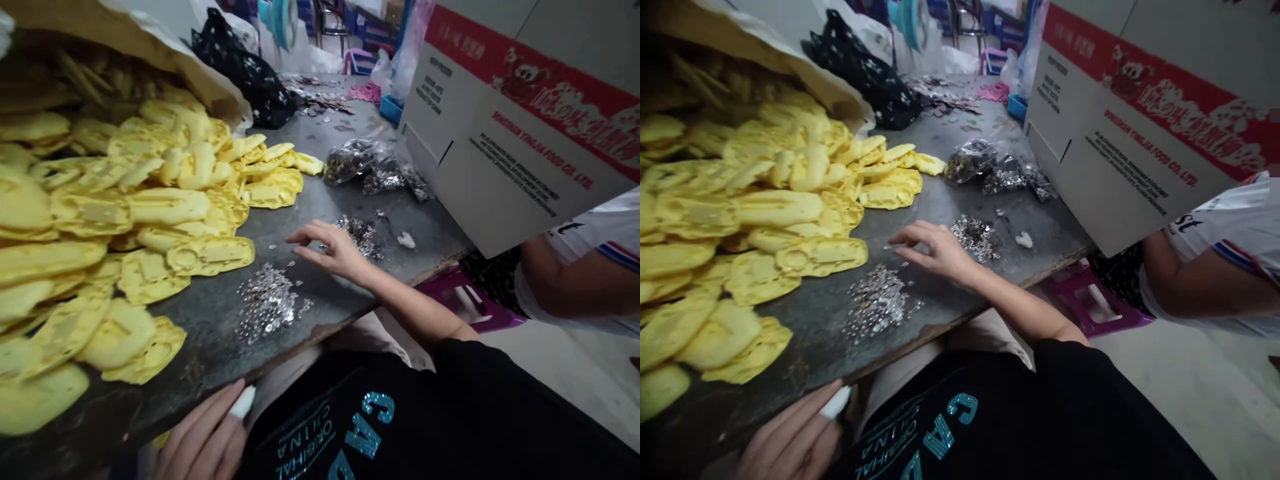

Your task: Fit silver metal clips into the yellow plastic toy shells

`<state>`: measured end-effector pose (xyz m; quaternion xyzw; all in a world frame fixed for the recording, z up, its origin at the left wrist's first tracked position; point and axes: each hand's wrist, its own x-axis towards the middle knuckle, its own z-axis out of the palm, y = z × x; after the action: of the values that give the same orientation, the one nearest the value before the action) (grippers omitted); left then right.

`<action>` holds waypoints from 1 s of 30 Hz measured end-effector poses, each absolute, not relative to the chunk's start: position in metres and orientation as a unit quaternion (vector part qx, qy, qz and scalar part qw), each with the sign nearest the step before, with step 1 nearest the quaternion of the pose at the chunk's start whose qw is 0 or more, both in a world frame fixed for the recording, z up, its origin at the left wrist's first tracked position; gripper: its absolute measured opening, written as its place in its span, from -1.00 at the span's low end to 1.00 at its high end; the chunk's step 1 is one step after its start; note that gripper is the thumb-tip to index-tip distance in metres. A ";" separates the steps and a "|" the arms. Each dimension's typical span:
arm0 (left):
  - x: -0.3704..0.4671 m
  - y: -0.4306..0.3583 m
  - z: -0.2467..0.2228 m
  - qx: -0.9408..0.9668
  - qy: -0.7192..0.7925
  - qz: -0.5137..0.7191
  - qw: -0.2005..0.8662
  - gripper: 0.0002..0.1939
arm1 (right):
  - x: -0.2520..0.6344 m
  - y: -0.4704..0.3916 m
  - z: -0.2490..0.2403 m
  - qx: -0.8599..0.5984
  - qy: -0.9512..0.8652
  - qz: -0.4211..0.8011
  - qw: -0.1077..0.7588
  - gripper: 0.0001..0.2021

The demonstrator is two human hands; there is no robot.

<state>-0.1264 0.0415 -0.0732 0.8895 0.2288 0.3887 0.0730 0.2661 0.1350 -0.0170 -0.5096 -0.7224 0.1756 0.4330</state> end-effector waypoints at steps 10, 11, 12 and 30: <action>-0.043 0.092 -0.073 0.917 0.161 0.363 -0.023 -0.54 | 0.542 0.105 -0.006 -0.764 -0.522 -0.010 0.380 -0.66; -0.044 0.092 -0.075 0.917 0.166 0.361 -0.026 -0.55 | 0.550 0.116 -0.006 -0.762 -0.526 -0.012 0.376 -0.59; -0.045 0.091 -0.078 0.916 0.174 0.360 -0.028 -0.55 | 0.554 0.130 -0.006 -0.758 -0.534 -0.012 0.375 -0.52; -0.058 0.079 -0.087 0.904 0.222 0.361 0.057 -0.68 | 0.528 0.195 0.001 -0.698 -0.585 0.012 0.413 -0.53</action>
<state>-0.0583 0.0786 -0.0872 0.9039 0.2220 0.3612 0.0568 0.5279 0.1949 0.0015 -0.6982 -0.5849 0.0116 0.4127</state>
